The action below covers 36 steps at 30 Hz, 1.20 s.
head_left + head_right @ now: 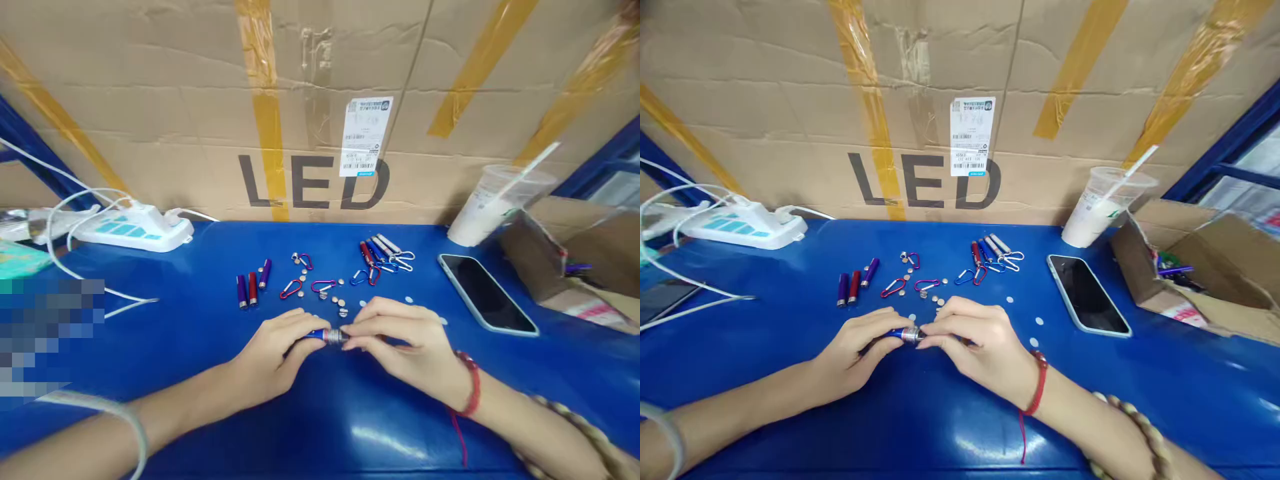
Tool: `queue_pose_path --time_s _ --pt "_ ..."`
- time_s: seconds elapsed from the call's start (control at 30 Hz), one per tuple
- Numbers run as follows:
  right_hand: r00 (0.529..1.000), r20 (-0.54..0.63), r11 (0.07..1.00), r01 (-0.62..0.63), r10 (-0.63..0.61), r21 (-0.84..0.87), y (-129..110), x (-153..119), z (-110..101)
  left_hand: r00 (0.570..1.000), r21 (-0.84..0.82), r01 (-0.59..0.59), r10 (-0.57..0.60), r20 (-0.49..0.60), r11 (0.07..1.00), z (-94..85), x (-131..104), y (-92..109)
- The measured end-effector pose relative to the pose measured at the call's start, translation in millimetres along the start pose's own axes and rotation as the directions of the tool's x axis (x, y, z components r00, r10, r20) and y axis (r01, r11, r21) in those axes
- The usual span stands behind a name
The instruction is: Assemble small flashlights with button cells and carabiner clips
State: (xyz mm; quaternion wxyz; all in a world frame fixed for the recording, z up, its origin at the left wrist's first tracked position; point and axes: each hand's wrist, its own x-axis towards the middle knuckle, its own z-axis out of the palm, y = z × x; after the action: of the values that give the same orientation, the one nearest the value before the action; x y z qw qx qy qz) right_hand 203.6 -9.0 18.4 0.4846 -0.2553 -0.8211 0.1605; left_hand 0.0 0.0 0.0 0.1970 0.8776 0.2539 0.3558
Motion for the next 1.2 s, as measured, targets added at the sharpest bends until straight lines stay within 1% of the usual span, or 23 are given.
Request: queue_pose_path --time_s 0.13,0.3,0.4,0.5,0.6,0.7,0.83,0.9,0.97,1.03,1.1,1.17,1.2 --pt "0.997 -0.009 0.996 -0.082 0.082 0.029 -4 -2 6 1.0 0.0 -0.002 0.002 -0.023 1.0 3.0 -8 0" --pt "0.978 -0.01 0.977 -0.209 0.21 0.042 -9 -5 11 0.999 0.026 0.047 -0.048 0.02 0.999 4.9 -12 -2" --pt "0.957 -0.009 0.955 -0.289 0.29 0.06 -8 -7 13 0.998 0.059 0.064 -0.065 0.019 0.996 5.4 -12 -2" --pt "0.927 0.003 0.924 -0.375 0.376 0.076 -6 -6 14 0.997 0.114 0.073 -0.073 -0.002 0.991 6.6 -12 -1" --pt "0.902 0.019 0.9 -0.431 0.43 0.07 -3 -4 14 0.996 0.151 0.091 -0.089 -0.024 0.984 7.8 -11 0" --pt "0.89 0.034 0.886 -0.455 0.454 0.084 -1 -1 11 0.984 0.142 0.172 -0.177 0.02 0.975 7.1 -9 2" --pt "0.864 0.097 0.852 -0.503 0.494 0.143 1 2 7 0.931 0.091 0.341 -0.35 0.105 0.936 3.6 -4 7" --pt "0.854 0.126 0.836 -0.521 0.505 0.172 2 2 6 0.906 0.064 0.4 -0.405 0.123 0.914 2.1 -2 9" --pt "0.855 0.14 0.837 -0.517 0.499 0.18 2 3 5 0.89 0.039 0.436 -0.437 0.128 0.899 1.2 -1 10" --pt "0.871 0.106 0.858 -0.491 0.48 0.149 4 6 2 0.875 0.003 0.472 -0.469 0.12 0.882 0.7 0 10" --pt "0.892 0.018 0.891 -0.451 0.451 0.047 8 9 -4 0.852 -0.055 0.522 -0.517 0.086 0.851 0.4 0 9" --pt "0.913 -0.07 0.902 -0.408 0.402 -0.142 14 11 -12 0.824 -0.124 0.565 -0.566 0.035 0.815 0.4 1 8" --pt "0.923 -0.055 0.887 -0.382 0.382 -0.258 18 12 -16 0.811 -0.151 0.58 -0.585 0.016 0.801 0.6 2 7"
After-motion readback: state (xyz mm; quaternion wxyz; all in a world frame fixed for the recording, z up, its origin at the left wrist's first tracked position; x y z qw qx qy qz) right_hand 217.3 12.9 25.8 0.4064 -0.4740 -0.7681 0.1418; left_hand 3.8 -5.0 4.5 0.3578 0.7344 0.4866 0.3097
